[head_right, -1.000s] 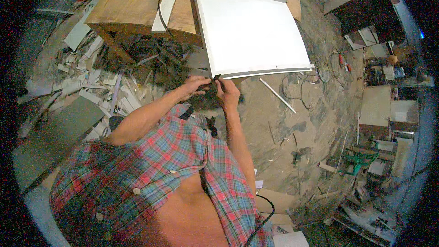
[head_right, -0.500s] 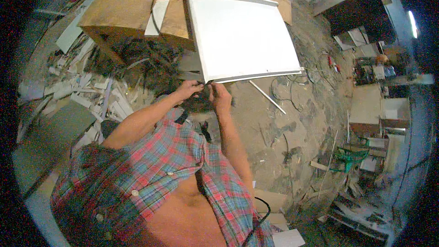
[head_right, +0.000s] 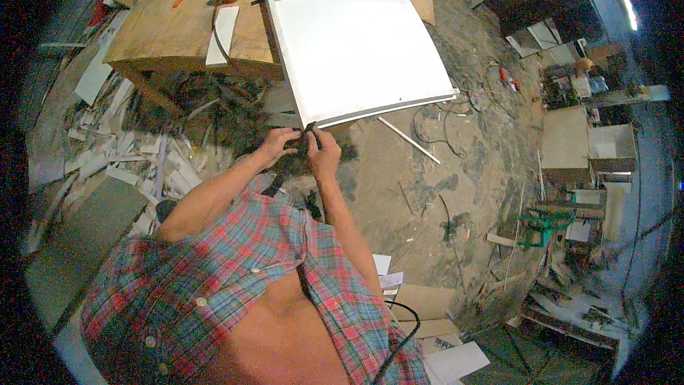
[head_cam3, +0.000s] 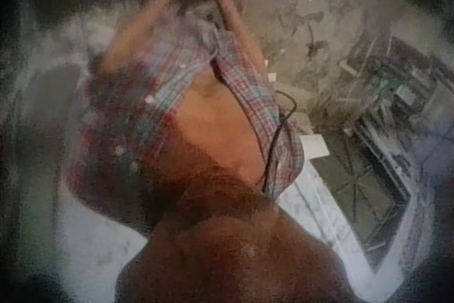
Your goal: The person assembles a white rectangular frame by applying glue to thin wooden strips and attaching them to the frame's edges. They use a yellow bottle to apply glue and a metal ruler to align the strips, working in a cluttered workshop.
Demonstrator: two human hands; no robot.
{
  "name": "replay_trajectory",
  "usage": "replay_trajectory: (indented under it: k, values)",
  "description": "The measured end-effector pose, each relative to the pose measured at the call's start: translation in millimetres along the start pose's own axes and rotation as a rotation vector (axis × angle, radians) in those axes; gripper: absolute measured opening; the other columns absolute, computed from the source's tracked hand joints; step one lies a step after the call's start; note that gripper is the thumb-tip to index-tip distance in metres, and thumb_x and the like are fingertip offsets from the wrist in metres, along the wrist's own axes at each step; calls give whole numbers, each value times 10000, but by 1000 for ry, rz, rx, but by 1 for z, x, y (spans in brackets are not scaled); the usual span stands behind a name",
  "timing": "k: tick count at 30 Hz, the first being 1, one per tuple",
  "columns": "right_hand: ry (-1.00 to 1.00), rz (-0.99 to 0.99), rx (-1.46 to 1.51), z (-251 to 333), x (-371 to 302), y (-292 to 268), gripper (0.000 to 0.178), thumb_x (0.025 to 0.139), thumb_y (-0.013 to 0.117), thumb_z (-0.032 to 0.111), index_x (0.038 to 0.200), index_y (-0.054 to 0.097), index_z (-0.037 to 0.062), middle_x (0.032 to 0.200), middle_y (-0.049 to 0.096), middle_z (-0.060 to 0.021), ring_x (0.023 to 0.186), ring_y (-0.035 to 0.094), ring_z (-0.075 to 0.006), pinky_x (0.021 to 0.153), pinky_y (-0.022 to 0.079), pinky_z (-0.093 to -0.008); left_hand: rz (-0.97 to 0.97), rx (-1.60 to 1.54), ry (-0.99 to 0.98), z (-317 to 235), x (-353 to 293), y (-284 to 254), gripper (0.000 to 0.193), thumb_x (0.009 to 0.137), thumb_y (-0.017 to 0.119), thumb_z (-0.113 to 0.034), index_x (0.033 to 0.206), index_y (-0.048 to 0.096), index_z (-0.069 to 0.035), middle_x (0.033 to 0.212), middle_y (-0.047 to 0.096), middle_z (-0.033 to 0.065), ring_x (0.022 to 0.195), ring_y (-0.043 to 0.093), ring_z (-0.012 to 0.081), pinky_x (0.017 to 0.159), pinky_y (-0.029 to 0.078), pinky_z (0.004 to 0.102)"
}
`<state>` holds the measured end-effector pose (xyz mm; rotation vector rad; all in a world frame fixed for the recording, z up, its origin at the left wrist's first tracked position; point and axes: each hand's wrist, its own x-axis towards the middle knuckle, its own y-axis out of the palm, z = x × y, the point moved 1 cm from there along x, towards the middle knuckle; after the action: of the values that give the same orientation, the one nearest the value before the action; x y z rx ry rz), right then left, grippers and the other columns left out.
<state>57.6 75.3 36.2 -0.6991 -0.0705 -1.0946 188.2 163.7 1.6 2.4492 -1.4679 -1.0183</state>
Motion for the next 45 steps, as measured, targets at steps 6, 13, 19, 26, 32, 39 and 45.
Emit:
replay_trajectory:
  k: [6,13,19,26,32,39,45]
  values:
    - [-42,32,5,-8,4,-6,140,839,719,75,965,709,14,876,704,-148,776,696,-261,712,543,-332,26,39,-8,-1,3,5,168,927,622,-247,1002,662,-102,972,619,15,986,566,145,869,478,382]
    - [-86,79,-37,-8,6,-10,134,830,723,86,945,716,19,886,709,-142,790,697,-277,727,542,-340,-15,72,69,10,8,2,238,910,645,-262,1012,688,-51,985,673,14,949,610,125,752,516,307]
    - [-48,113,-78,-9,4,-9,99,842,708,92,909,709,20,890,709,-138,798,695,-291,723,542,-357,-23,140,91,-2,-3,8,227,916,632,-268,917,660,-43,925,641,18,904,591,118,734,519,303]
    - [-132,78,-111,-6,1,-8,128,853,709,101,957,694,29,882,696,-139,766,686,-273,697,539,-343,-24,141,67,3,4,5,218,910,628,-264,932,657,-49,929,629,14,920,583,122,755,515,309]
    - [-141,95,-135,0,3,-9,137,881,688,125,991,677,44,867,688,-142,768,691,-271,681,536,-360,-43,110,63,9,9,2,247,909,633,-254,967,693,-22,949,661,34,918,611,130,762,523,318]
    - [-14,97,-235,3,-6,2,198,889,680,142,1055,633,45,959,692,-134,827,687,-306,715,542,-377,45,-54,55,11,7,-5,189,927,582,-215,995,660,-56,1032,613,45,1026,583,169,822,529,368]
    - [106,121,-72,-10,-9,1,261,878,696,161,1092,635,25,975,688,-172,890,677,-328,777,530,-390,2,-107,35,3,2,-1,213,943,557,-204,1057,656,-54,1111,611,42,1069,584,171,829,534,369]
